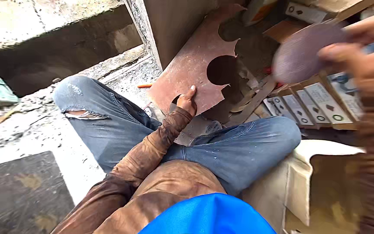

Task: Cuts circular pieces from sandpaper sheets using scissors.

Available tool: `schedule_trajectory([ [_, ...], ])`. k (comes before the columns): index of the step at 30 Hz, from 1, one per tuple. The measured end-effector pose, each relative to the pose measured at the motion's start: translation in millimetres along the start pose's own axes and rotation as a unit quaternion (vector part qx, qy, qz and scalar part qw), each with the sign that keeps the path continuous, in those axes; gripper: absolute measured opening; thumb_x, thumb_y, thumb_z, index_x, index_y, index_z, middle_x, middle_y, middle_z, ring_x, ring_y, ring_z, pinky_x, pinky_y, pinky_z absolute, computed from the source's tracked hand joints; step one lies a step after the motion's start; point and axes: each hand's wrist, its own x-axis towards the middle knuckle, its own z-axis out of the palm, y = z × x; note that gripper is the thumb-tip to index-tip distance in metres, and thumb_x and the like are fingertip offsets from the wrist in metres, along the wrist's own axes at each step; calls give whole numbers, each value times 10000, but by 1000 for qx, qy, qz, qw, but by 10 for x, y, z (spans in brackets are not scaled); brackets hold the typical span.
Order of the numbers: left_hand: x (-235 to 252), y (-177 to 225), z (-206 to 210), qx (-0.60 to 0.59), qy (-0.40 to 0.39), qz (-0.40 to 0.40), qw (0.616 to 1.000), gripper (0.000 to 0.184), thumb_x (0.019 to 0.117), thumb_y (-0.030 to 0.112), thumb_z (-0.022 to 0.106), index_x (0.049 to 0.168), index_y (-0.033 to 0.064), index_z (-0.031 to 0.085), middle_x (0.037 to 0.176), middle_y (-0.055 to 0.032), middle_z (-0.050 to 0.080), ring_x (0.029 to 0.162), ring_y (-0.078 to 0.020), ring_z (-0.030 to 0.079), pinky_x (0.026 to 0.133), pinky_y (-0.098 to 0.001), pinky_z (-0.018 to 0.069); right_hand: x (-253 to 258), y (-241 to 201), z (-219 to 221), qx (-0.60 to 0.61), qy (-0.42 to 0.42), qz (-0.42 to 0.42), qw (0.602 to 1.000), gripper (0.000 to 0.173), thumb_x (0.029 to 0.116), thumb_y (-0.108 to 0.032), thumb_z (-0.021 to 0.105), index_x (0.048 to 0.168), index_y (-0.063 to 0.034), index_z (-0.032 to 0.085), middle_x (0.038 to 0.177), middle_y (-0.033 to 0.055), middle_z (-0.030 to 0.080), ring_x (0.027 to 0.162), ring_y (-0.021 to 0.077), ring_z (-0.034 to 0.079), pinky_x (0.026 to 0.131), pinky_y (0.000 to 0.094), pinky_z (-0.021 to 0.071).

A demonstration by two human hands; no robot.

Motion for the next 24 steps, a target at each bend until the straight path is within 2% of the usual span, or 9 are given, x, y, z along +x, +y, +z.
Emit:
schedule_trajectory([
  [3,47,-12,73,-88,22,-10,996,290,1065,232,562,1239,2,584,1173,-124,676,1055,-191,660,929,-394,563,-174,-329,949,157,-39,-26,987,251,873,-152,776,1090,-72,680,942,-34,698,781,60,661,702,273,602],
  [5,78,-53,54,-111,9,-16,994,292,1077,238,533,1218,-10,592,1129,-130,689,1025,-192,673,913,-397,572,-320,-261,1520,206,-49,37,977,233,879,-98,746,1091,-28,679,869,23,692,703,103,642,626,309,586],
  [7,95,-84,0,-124,-27,-14,992,357,1104,296,455,1230,-7,595,1120,-122,696,1031,-193,674,930,-406,568,-514,-20,2032,129,-44,134,982,265,896,-143,773,1119,-32,681,805,67,692,637,148,631,586,358,569],
  [9,34,-15,-57,-125,-62,-27,990,500,1120,424,342,1362,32,535,1254,-127,662,1137,-217,646,989,-440,545,-694,256,2406,43,-16,212,976,341,904,-214,791,1162,-29,667,809,101,672,647,196,610,621,429,549],
  [11,47,30,-102,-159,-91,-47,982,641,1100,550,215,1480,84,437,1379,-125,609,1252,-241,598,1044,-478,509,-780,382,2507,31,12,240,970,373,882,-235,818,1162,-36,671,809,73,681,667,160,622,658,402,558],
  [13,73,4,-145,-199,-121,-50,971,699,1076,614,170,1467,109,453,1368,-116,620,1251,-242,600,1029,-495,513,-832,361,2484,36,37,227,973,391,864,-226,835,1178,-57,675,805,57,676,659,142,613,646,374,555],
  [16,112,-19,-160,-238,-167,-47,956,672,1080,598,189,1372,99,531,1282,-114,668,1176,-240,646,969,-486,549,-843,386,2499,56,79,182,979,373,845,-180,845,1159,-64,681,796,37,694,649,102,627,618,316,558],
  [20,146,-26,-195,-272,-173,-61,945,626,1090,565,202,1373,102,515,1290,-123,656,1187,-253,637,979,-495,541,-773,472,2569,78,90,183,976,346,821,-168,861,1089,-28,692,799,17,716,693,61,667,677,262,584],
  [24,159,-13,-200,-270,-170,-65,946,660,1077,603,198,1382,113,518,1289,-112,664,1187,-234,642,984,-477,542,-751,476,2577,80,88,182,976,332,826,-173,854,1075,-35,685,776,0,696,668,48,645,656,248,570],
])
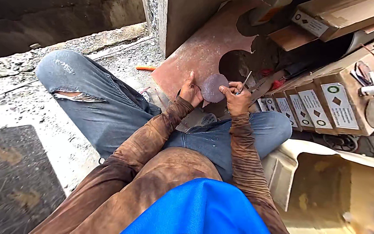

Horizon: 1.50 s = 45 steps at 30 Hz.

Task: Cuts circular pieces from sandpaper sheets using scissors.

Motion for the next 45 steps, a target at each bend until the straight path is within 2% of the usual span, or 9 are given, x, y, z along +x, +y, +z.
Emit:
schedule_trajectory([
  [3,-12,-5,-8,-7,14,6,1000,558,1100,520,265,1369,103,520,1262,-125,667,1163,-247,651,984,-480,543,-56,-21,9,-13,-3,-10,1000,326,838,-184,849,1087,-66,676,762,3,670,636,58,609,598,243,531],
  [9,30,-49,-80,18,52,37,998,321,1106,290,375,1114,76,614,1030,-90,704,967,-206,695,869,-422,590,-114,0,78,-33,8,-71,997,300,825,-189,863,1042,-73,691,773,35,678,604,101,610,536,270,518],
  [20,102,-70,-70,4,55,30,998,373,1122,341,335,1187,74,587,1077,-114,700,1010,-231,691,899,-449,581,-10,23,83,-20,34,-50,998,315,784,-213,893,975,-60,695,713,-18,657,594,36,595,566,213,522],
  [25,-46,-13,-64,132,75,59,987,346,1103,358,411,1191,100,623,1073,-50,703,990,-174,677,883,-416,585,-87,-79,-9,-4,-32,-4,999,257,917,-218,767,1064,-24,685,880,106,695,712,187,657,649,388,584],
  [27,-7,-21,4,136,125,108,977,268,1099,256,442,1136,71,633,982,-53,716,912,-157,696,826,-390,606,-32,-139,-187,56,-7,20,998,214,930,-199,748,1044,-30,681,762,79,649,578,150,574,537,339,520],
  [32,23,-19,61,159,185,115,963,285,1119,236,392,1199,39,581,987,-76,721,919,-163,717,818,-394,622,107,-449,-1365,107,201,-29,973,240,983,-198,674,1182,-67,656,825,11,657,564,80,536,513,283,504],
  [38,107,-106,2,138,187,91,968,274,1120,259,374,1188,74,564,1003,-72,714,931,-173,720,815,-420,625,642,-445,-3469,104,527,-91,838,239,1025,-201,601,1192,-33,572,850,-2,596,576,82,519,544,273,509],
  [42,106,-91,21,138,185,99,968,295,1124,277,355,1155,92,583,977,-66,728,918,-170,732,798,-419,633,1309,-16,-4521,112,591,8,799,265,1004,-192,598,1228,-59,545,890,34,566,597,107,533,554,301,516],
  [45,85,-64,44,155,200,122,960,281,1121,258,371,1170,82,585,993,-59,723,932,-164,727,823,-409,627,1840,522,-5037,1,563,186,805,607,959,-310,667,1455,-61,421,1096,103,585,781,150,590,686,342,525],
])
